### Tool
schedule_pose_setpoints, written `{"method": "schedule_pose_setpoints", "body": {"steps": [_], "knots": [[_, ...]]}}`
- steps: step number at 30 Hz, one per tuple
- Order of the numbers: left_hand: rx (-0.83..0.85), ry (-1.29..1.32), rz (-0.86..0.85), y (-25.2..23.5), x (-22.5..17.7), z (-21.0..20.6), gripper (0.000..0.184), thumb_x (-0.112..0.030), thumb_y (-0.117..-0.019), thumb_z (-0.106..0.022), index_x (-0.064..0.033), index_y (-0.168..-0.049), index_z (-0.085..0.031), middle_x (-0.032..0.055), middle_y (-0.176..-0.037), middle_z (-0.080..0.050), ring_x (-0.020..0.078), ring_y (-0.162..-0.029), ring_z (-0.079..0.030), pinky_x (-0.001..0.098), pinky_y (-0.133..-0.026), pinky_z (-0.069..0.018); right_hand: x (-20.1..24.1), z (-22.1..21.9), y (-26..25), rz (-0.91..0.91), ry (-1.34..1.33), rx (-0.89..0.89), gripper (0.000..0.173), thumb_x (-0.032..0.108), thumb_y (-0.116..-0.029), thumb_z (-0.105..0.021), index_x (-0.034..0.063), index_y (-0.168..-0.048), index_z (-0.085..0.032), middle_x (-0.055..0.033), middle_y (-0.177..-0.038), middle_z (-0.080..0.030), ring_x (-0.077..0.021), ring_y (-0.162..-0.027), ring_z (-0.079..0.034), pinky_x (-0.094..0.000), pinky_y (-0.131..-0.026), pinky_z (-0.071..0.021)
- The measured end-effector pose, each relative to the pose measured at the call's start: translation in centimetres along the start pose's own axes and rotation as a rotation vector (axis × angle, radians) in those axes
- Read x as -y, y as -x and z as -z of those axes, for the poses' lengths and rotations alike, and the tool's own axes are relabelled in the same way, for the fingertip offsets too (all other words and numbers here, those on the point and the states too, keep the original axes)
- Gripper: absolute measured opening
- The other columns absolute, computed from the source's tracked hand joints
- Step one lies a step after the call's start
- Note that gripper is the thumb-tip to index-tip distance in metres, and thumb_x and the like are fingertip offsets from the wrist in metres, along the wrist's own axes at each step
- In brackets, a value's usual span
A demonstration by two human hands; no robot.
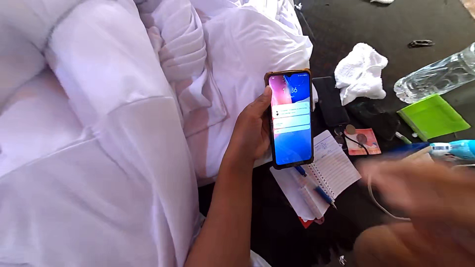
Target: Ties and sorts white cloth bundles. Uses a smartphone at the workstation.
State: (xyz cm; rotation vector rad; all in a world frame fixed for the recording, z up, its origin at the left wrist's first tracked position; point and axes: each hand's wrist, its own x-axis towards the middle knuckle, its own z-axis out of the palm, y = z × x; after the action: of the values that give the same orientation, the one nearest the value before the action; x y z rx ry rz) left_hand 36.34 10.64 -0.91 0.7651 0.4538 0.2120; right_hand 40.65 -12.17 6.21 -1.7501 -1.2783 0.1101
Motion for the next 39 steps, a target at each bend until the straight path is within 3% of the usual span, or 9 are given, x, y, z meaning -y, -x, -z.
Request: {"method": "schedule_pose_setpoints", "body": {"steps": [3,7,10,13,14,17,24,30,39], "knots": [[0.012,0.002,-0.005,-0.1,0.0,0.0,0.043,-0.046,-0.1100,-0.034,-0.0156,-0.128,-0.059,0.0030,-0.106,-0.072,0.0116,-0.092,-0.072,0.0298,-0.078,-0.0615,-7.1,-1.8,-2.6,-0.219,0.249,0.035,0.082,0.049,-0.0865,-0.076,0.0041,-0.149,-0.047,-0.0152,-0.145,-0.052,-0.0208,-0.123,-0.058,-0.0376,-0.094,-0.0554],[0.010,-0.017,-0.017,0.0,0.0,-0.1,0.042,-0.045,-0.1100,-0.035,-0.0160,-0.128,-0.059,0.0020,-0.106,-0.072,0.0105,-0.093,-0.072,0.0291,-0.079,-0.0613,-9.2,-3.8,-3.1,-0.371,0.085,0.179,0.112,0.046,-0.0735,-0.087,0.0039,-0.159,-0.028,-0.0139,-0.140,-0.053,-0.0149,-0.113,-0.062,-0.0295,-0.088,-0.0568],[0.026,-0.036,-0.025,0.0,0.1,-0.1,0.042,-0.046,-0.1099,-0.035,-0.0167,-0.128,-0.059,0.0014,-0.107,-0.072,0.0105,-0.094,-0.072,0.0295,-0.080,-0.0613,-9.5,-4.6,-3.2,-0.379,0.005,0.138,0.095,0.029,-0.0798,-0.085,0.0010,-0.155,-0.036,-0.0122,-0.128,-0.064,-0.0109,-0.108,-0.066,-0.0256,-0.090,-0.0556],[0.050,-0.043,-0.029,0.0,0.2,0.0,0.043,-0.045,-0.1103,-0.033,-0.0167,-0.129,-0.059,0.0022,-0.109,-0.072,0.0111,-0.095,-0.072,0.0295,-0.081,-0.0612,-9.5,-5.2,-3.4,-0.328,0.087,-0.048,0.030,0.014,-0.1017,-0.059,-0.0014,-0.127,-0.063,-0.0059,-0.095,-0.072,-0.0026,-0.078,-0.068,-0.0195,-0.072,-0.0575],[0.042,-0.048,-0.027,0.0,0.2,0.0,0.043,-0.045,-0.1103,-0.033,-0.0167,-0.129,-0.059,0.0025,-0.109,-0.072,0.0113,-0.095,-0.072,0.0297,-0.080,-0.0613,-9.3,-5.2,-3.5,-0.340,0.092,-0.085,0.026,0.015,-0.1059,-0.053,0.0007,-0.122,-0.067,-0.0030,-0.091,-0.071,0.0003,-0.073,-0.066,-0.0169,-0.068,-0.0559],[0.021,-0.071,-0.024,0.0,0.2,-0.1,0.043,-0.046,-0.1102,-0.033,-0.0172,-0.131,-0.058,0.0020,-0.109,-0.071,0.0112,-0.095,-0.072,0.0293,-0.080,-0.0613,-8.9,-4.8,-3.6,-0.414,-0.061,-0.059,0.026,0.019,-0.1071,-0.051,0.0030,-0.123,-0.065,0.0008,-0.093,-0.071,0.0018,-0.076,-0.068,-0.0162,-0.069,-0.0586],[-0.012,-0.090,-0.029,0.2,0.2,-0.5,0.043,-0.047,-0.1100,-0.032,-0.0191,-0.129,-0.059,0.0002,-0.106,-0.072,0.0100,-0.091,-0.073,0.0284,-0.077,-0.0616,-9.3,-4.6,-3.8,-0.504,-0.413,-0.001,0.039,0.007,-0.0952,-0.064,0.0035,-0.133,-0.055,-0.0020,-0.104,-0.069,-0.0050,-0.089,-0.069,-0.0204,-0.080,-0.0590],[-0.004,-0.103,-0.025,0.2,0.3,-0.6,0.043,-0.048,-0.1102,-0.031,-0.0196,-0.129,-0.058,-0.0001,-0.105,-0.072,0.0093,-0.089,-0.073,0.0272,-0.076,-0.0614,-9.2,-5.9,-4.0,-0.539,-0.351,-0.096,0.026,0.006,-0.0973,-0.064,0.0050,-0.122,-0.058,-0.0028,-0.096,-0.069,-0.0047,-0.080,-0.069,-0.0198,-0.072,-0.0586],[0.001,-0.068,-0.045,-0.1,0.5,-0.4,0.043,-0.045,-0.1105,-0.032,-0.0170,-0.129,-0.058,0.0024,-0.109,-0.072,0.0118,-0.096,-0.073,0.0302,-0.081,-0.0617,-8.8,-7.1,-4.1,-0.525,-0.257,-0.139,0.038,0.020,-0.0926,-0.072,0.0083,-0.124,-0.054,-0.0010,-0.098,-0.070,-0.0039,-0.082,-0.070,-0.0200,-0.070,-0.0595]]}}
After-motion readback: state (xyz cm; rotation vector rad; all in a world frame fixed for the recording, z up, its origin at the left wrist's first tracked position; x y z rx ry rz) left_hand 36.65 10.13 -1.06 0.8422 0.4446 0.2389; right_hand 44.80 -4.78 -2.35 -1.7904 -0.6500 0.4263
